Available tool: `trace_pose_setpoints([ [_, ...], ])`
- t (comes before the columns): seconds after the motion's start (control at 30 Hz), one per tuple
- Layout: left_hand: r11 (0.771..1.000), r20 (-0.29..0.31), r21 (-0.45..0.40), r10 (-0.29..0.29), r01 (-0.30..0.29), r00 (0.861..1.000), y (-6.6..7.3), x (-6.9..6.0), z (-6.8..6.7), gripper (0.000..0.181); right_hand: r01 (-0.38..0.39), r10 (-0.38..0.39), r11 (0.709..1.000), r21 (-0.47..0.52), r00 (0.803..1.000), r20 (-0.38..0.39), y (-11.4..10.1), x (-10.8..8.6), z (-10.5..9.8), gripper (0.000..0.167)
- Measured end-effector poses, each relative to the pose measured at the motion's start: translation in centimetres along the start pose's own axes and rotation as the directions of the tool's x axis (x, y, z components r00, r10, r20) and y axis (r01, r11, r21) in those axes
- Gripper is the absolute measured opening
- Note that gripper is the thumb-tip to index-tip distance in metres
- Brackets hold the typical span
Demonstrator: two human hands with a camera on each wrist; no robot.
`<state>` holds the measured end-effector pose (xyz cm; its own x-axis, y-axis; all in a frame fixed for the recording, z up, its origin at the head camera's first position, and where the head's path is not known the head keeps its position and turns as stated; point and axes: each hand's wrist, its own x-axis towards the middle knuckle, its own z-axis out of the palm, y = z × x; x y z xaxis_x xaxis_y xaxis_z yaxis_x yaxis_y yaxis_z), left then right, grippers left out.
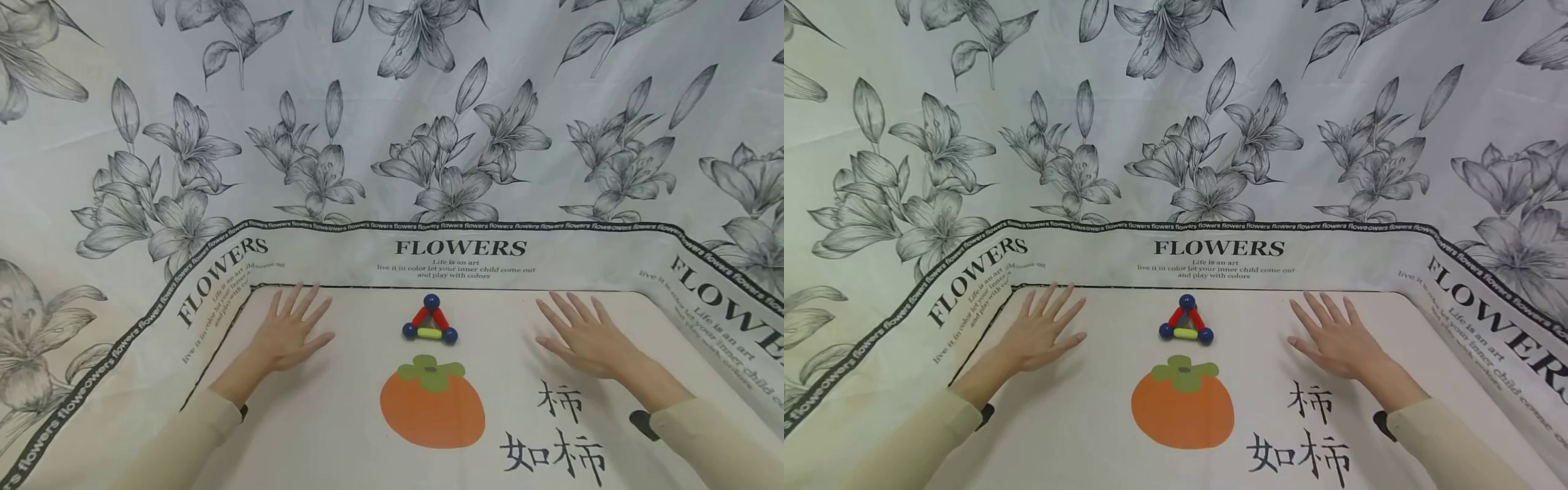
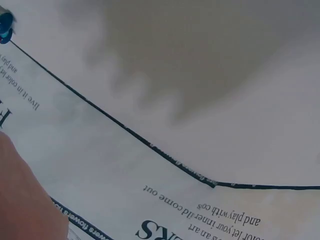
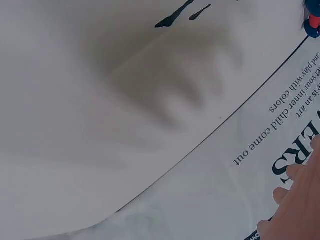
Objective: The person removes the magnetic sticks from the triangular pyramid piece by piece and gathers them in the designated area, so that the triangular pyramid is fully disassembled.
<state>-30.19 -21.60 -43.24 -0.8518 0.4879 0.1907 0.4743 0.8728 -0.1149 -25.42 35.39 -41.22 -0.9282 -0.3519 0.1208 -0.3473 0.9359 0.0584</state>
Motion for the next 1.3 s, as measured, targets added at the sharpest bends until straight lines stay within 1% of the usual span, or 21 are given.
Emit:
trace_pose_setpoints([
  [0.1,1.0,-0.008,0.009,0.023,-0.022,1.0,0.8,0.5,0.1,0.076,0.018,-0.018,1.0,0.007,1.0,-0.004,-0.6,0.3,0.2,0.078],
  [0.2,0.999,-0.015,0.027,0.033,-0.033,0.999,1.7,1.2,0.0,0.077,0.036,-0.035,0.999,0.02,0.999,-0.013,-1.2,0.8,0.3,0.077],
  [0.27,0.999,-0.019,0.039,0.032,-0.032,0.999,2.2,1.5,-0.1,0.077,0.044,-0.044,0.999,0.02,0.999,-0.017,-1.8,1.2,0.5,0.076],
  [0.37,0.998,-0.005,0.052,0.024,-0.023,1.0,2.9,2.1,-0.1,0.077,0.054,-0.054,0.998,0.018,0.998,-0.02,-2.6,1.8,0.9,0.075],
  [0.57,0.999,0.033,0.041,0.018,-0.019,0.999,4.4,3.1,0.7,0.079,0.095,-0.095,0.995,0.007,0.994,-0.048,-4.2,2.7,1.8,0.073],
  [0.77,0.999,0.039,0.035,0.02,-0.021,0.999,5.5,3.9,1.6,0.081,0.13,-0.128,0.991,0.018,0.988,-0.087,-5.5,3.5,2.5,0.071],
  [0.87,0.999,0.034,0.011,0.032,-0.032,0.999,6.1,4.2,1.9,0.081,0.142,-0.142,0.99,0.004,0.987,-0.074,-6.0,3.8,2.7,0.07],
  [1.0,0.998,0.02,-0.044,0.04,-0.039,0.999,7.0,4.6,2.5,0.081,0.151,-0.152,0.988,-0.016,0.986,-0.066,-6.8,4.1,2.5,0.071],
  [1.07,0.996,0.01,-0.074,0.04,-0.039,0.999,7.4,5.0,2.5,0.081,0.163,-0.163,0.987,-0.006,0.984,-0.078,-7.2,4.3,2.4,0.072],
  [1.13,0.993,0.006,-0.109,0.034,-0.033,0.999,7.8,5.4,2.5,0.081,0.176,-0.173,0.984,0.017,0.98,-0.096,-7.7,4.7,2.6,0.073],
  [1.23,0.984,-0.006,-0.176,0.016,-0.016,1.0,8.4,5.9,2.5,0.08,0.19,-0.18,0.978,0.083,0.976,-0.122,-8.6,5.5,2.9,0.071],
  [1.3,0.97,-0.017,-0.242,0.0,-0.004,1.0,8.7,6.3,2.6,0.08,0.185,-0.167,0.973,0.14,0.977,-0.131,-9.2,6.1,3.2,0.071],
])
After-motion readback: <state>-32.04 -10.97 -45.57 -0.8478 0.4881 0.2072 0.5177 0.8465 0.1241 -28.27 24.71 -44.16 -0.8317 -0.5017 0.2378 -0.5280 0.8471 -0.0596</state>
